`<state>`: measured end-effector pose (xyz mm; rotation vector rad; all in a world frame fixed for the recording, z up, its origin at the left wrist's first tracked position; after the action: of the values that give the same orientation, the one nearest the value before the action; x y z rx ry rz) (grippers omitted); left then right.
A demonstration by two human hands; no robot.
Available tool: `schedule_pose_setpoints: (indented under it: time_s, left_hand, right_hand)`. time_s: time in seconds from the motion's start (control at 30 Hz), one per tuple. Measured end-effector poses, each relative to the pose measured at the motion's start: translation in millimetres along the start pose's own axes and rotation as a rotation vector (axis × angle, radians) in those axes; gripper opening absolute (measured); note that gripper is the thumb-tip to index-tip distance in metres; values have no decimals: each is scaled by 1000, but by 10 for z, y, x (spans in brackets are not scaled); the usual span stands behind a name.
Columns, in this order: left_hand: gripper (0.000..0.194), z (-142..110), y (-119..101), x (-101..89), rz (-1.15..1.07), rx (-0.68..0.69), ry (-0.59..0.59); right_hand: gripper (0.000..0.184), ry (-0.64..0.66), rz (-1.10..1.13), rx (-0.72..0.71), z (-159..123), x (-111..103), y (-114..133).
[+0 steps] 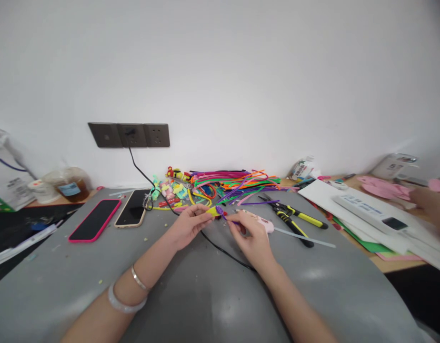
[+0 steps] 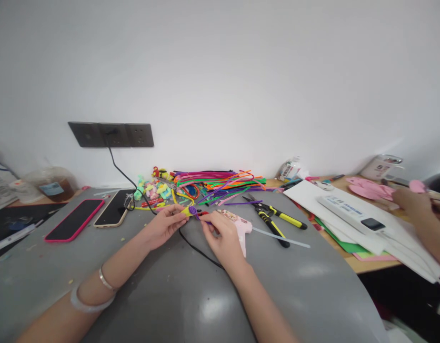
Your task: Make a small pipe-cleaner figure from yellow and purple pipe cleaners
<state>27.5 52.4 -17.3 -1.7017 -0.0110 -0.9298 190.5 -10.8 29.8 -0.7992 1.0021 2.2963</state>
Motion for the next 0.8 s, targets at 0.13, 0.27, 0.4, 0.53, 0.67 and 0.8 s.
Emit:
schedule_pose_setpoints:
  time_s: [0.13,0.27,0.4,0.53,0.67,0.8]
  left_hand:
    - [35,-3,-13,20,26,35,12]
    - [36,-19,-39,37,105,77,17]
    - [38,-27,-95,28,256,166,-7]
    - [38,-11,-141,41,456,257,15]
    - [29,-21,-151,71,673,330,20]
    - [14,-58,-149,105,874,384,7]
  right_hand:
    - [15,13,6,17,-11,21,-27]
    - [12,3,15,29,-38,41,-67]
    - [10,14,-22,62,-63,53,-85]
    - [12,61,-55,82,-85,80,-90]
    - [9,119,-80,99,-113,137,-108]
    - [7,196,-77,131,-139,222,-128]
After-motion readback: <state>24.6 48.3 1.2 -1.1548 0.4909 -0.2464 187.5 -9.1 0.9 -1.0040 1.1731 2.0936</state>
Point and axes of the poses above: each hand's wrist, its own z-axis towards the middle knuckle, its own x-axis out of the palm, y = z × x, the point moved 5 cm from there along z, towards the middle knuckle, and after that the axes turned 14 degrees about y, right-handed, at the moved point
